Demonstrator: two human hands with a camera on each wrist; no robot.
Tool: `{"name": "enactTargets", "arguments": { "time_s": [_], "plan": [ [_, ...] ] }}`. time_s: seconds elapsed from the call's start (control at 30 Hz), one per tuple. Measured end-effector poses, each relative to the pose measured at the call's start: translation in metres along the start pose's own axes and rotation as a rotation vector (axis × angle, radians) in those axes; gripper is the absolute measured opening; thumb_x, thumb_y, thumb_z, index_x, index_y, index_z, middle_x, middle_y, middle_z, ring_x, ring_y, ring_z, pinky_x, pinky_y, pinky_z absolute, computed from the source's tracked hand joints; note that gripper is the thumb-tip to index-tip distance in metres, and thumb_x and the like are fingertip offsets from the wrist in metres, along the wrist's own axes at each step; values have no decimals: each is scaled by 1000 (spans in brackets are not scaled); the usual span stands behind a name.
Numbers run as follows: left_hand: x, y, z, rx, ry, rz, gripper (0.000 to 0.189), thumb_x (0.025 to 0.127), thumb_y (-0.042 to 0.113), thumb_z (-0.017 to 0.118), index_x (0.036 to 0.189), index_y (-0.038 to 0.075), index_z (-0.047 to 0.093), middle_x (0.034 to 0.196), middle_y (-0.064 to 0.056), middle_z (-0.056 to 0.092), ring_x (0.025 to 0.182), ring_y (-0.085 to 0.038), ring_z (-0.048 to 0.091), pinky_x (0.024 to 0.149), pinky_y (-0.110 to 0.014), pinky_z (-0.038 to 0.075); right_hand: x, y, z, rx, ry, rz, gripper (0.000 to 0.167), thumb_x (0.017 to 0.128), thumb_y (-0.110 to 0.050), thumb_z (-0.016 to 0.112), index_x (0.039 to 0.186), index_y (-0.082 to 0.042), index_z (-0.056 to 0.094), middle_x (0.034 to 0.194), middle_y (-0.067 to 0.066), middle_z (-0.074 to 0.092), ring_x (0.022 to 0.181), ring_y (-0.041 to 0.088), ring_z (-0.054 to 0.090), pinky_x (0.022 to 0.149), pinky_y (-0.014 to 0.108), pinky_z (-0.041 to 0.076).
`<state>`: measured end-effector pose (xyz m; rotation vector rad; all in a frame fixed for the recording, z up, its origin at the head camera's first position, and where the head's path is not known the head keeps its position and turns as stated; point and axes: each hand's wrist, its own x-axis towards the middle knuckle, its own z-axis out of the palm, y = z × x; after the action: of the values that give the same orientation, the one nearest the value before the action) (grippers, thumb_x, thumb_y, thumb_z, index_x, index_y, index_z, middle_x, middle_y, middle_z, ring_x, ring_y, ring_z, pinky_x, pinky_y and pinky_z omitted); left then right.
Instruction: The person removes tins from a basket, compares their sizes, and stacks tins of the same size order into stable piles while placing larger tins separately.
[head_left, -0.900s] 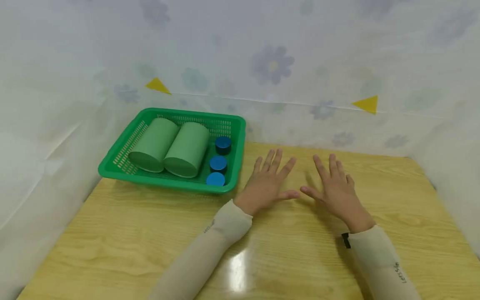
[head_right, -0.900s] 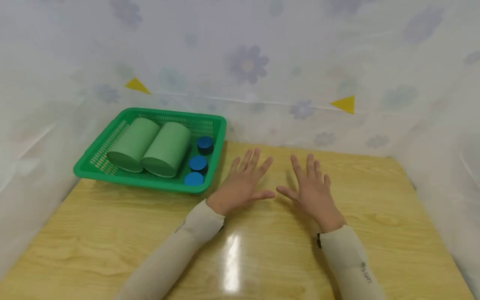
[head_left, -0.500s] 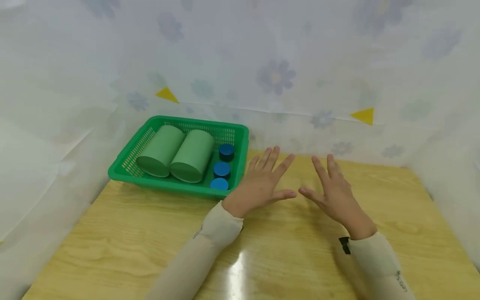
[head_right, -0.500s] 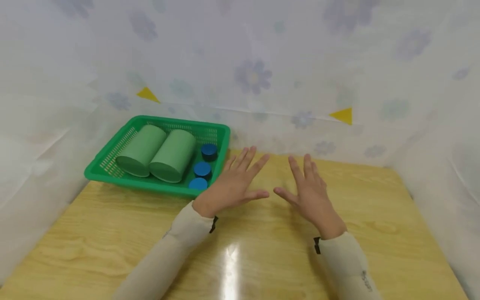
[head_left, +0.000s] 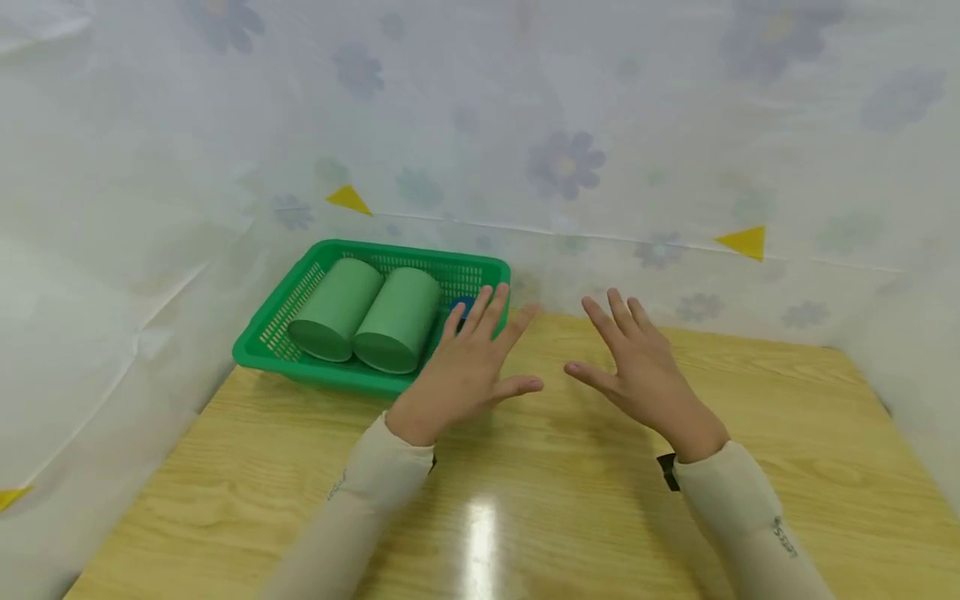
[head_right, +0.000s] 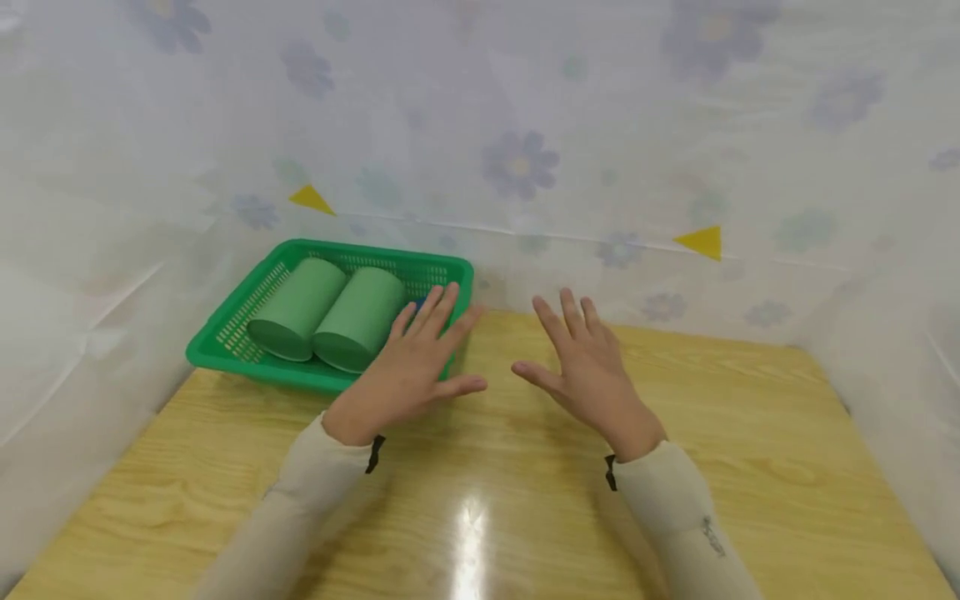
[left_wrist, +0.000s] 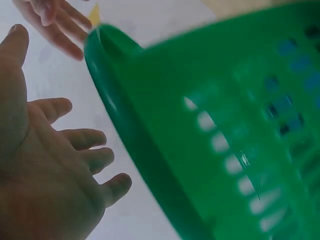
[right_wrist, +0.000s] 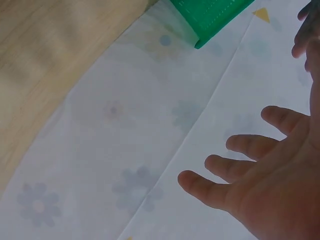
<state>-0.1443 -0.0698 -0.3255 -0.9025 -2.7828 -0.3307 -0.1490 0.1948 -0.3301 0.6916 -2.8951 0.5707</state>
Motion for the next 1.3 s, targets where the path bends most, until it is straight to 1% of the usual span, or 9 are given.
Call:
{"name": "enactTargets", "arguments": {
  "time_s": [0.13,0.33,0.53,0.73,0.87,1.0,1.07,1.13,1.3],
  "plan": [
    [-10,-20,-11,-14,21,-11,90,96,64,54,165,22,12,168,-17,0,154,-32,-2,118,-62,11,10,-13,-2,13,-4,-26,89,98,-57,59,165,-18,14,167,20,6,151,46,4,111,73,15],
    [-23,-46,-22,-26,57,-10,94,95,61,57,165,21,8,168,-17,2,154,-32,0,117,-65,13,27,-30,2,78,18,-77,88,97,-57,60,164,-20,17,167,15,9,150,44,13,113,70,18],
    [-36,-63,-28,-37,81,-26,94,95,60,59,165,20,11,168,-16,4,154,-34,6,117,-64,13,43,-43,11,130,13,-117,86,97,-57,60,164,-20,20,168,14,10,150,42,19,113,67,22],
    [-49,-81,-33,-41,95,-39,93,95,62,57,165,19,13,168,-15,6,154,-32,6,117,-65,13,58,-54,21,163,-14,-145,83,99,-53,60,164,-19,21,168,11,11,150,40,20,114,65,23],
    [-61,-97,-34,-41,89,-69,92,95,61,57,165,19,14,168,-16,8,152,-36,12,114,-68,17,67,-61,28,213,-33,-155,81,100,-51,60,164,-20,22,167,10,15,150,36,21,115,61,25],
    [-74,-114,-37,-43,71,-128,93,95,57,62,165,19,14,166,-20,12,147,-45,23,114,-67,18,74,-67,33,240,-55,-152,79,100,-50,59,163,-21,23,165,11,22,150,32,23,114,57,30],
    [-81,-122,-38,-47,71,-162,93,95,55,63,165,19,14,165,-21,13,145,-48,26,114,-66,17,77,-69,35,243,-58,-153,78,100,-48,60,163,-21,24,164,13,25,149,33,26,114,57,32],
    [-87,-130,-39,-60,89,-188,92,96,54,63,165,18,15,165,-22,15,144,-49,25,114,-67,16,80,-71,37,239,-56,-154,76,101,-45,61,163,-19,25,163,13,28,149,33,27,114,56,32],
    [-101,-147,-40,-119,168,-220,89,97,54,62,164,14,18,165,-24,16,147,-48,20,111,-72,17,86,-74,42,229,-56,-164,75,101,-42,63,162,-18,27,161,11,32,148,32,30,115,53,32]
  ]
}}
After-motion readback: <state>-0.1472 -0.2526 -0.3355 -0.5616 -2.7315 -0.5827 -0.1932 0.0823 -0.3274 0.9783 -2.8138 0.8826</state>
